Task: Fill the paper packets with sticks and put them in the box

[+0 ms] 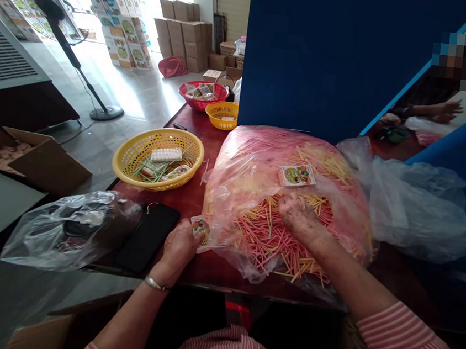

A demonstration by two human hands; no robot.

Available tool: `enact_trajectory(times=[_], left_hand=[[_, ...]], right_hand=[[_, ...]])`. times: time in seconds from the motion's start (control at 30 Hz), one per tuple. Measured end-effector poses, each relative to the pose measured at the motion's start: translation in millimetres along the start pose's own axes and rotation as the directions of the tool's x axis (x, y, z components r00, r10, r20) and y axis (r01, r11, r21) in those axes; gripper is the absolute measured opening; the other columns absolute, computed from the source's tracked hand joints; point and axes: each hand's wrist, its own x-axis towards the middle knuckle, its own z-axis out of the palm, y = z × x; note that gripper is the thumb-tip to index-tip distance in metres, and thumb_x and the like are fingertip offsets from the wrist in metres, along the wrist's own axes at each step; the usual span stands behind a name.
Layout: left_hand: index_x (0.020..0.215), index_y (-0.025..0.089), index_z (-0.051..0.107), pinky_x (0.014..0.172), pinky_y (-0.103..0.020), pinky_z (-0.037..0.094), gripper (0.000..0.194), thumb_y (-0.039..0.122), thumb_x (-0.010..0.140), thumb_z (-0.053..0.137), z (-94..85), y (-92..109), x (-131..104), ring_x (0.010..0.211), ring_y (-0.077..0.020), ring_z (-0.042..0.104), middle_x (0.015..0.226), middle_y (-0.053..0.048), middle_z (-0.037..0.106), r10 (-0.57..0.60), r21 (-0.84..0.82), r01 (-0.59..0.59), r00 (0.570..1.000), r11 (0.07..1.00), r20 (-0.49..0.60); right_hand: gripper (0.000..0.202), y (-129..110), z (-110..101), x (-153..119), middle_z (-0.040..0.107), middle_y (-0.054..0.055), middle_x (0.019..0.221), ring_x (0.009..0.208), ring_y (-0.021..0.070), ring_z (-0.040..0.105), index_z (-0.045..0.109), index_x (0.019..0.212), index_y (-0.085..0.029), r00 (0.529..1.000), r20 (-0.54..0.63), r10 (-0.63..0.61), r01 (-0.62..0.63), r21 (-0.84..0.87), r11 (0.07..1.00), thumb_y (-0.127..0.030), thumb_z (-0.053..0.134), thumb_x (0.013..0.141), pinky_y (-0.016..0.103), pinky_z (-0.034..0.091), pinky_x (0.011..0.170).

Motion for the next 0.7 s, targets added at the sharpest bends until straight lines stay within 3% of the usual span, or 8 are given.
enact_trajectory(times=[0.17,0.4,0.53,0.63,0.7], left_hand=[[0.095,0.014,0.056,0.062,-0.028,0.040,0.032,0.043,0.081,0.050,6.3,0,8,0.081,-0.0254,0.066,0.087,-0.013,0.070,-0.017,-0.060,0.016,0.999,0.998,-0.027],[0.095,0.016,0.057,0.062,-0.024,0.039,0.017,0.023,0.079,0.054,15.8,-6,13,0.077,-0.0198,0.065,0.081,-0.007,0.069,-0.039,-0.253,0.011,0.994,0.967,-0.103],[0.100,0.017,0.057,0.057,-0.025,0.035,0.020,0.026,0.085,0.049,14.9,-10,8,0.067,-0.0206,0.062,0.072,-0.006,0.066,-0.041,-0.189,0.002,0.978,0.982,-0.204],[0.091,0.017,0.057,0.057,-0.026,0.036,0.016,0.025,0.086,0.044,13.9,-16,6,0.063,-0.0199,0.058,0.069,-0.006,0.061,0.002,-0.141,-0.060,0.925,0.988,-0.379],[0.083,0.017,0.056,0.062,-0.027,0.039,0.014,0.020,0.085,0.043,10.6,-23,6,0.069,-0.0185,0.057,0.075,-0.006,0.061,0.063,-0.152,-0.176,0.829,0.973,-0.556]], right_hand=[[0.025,1,0,3,0.061,0.014,0.070,0.080,0.0254,0.056,0.063,0.070,-0.011,0.997,0.074,-0.022,0.023,-0.023,0.999,0.002,0.043,0.078,0.038,0.043,0.075],[0.029,-1,-4,0,0.065,0.016,0.087,0.085,0.0264,0.056,0.066,0.089,-0.010,0.995,0.098,-0.036,0.052,-0.167,0.985,-0.001,0.039,0.080,0.039,0.042,0.075],[0.024,-4,-4,0,0.066,0.016,0.086,0.084,0.0267,0.056,0.064,0.091,-0.009,0.994,0.103,-0.025,0.039,-0.138,0.990,-0.003,0.043,0.080,0.038,0.042,0.075],[0.024,-3,-1,-1,0.065,0.018,0.088,0.085,0.0272,0.056,0.064,0.092,-0.007,0.996,0.093,-0.003,0.013,-0.101,0.995,-0.003,0.043,0.080,0.039,0.042,0.075],[0.025,-2,1,-2,0.065,0.019,0.090,0.087,0.0273,0.056,0.063,0.093,-0.007,0.996,0.080,0.031,-0.027,-0.061,0.998,-0.003,0.042,0.080,0.039,0.042,0.077]])
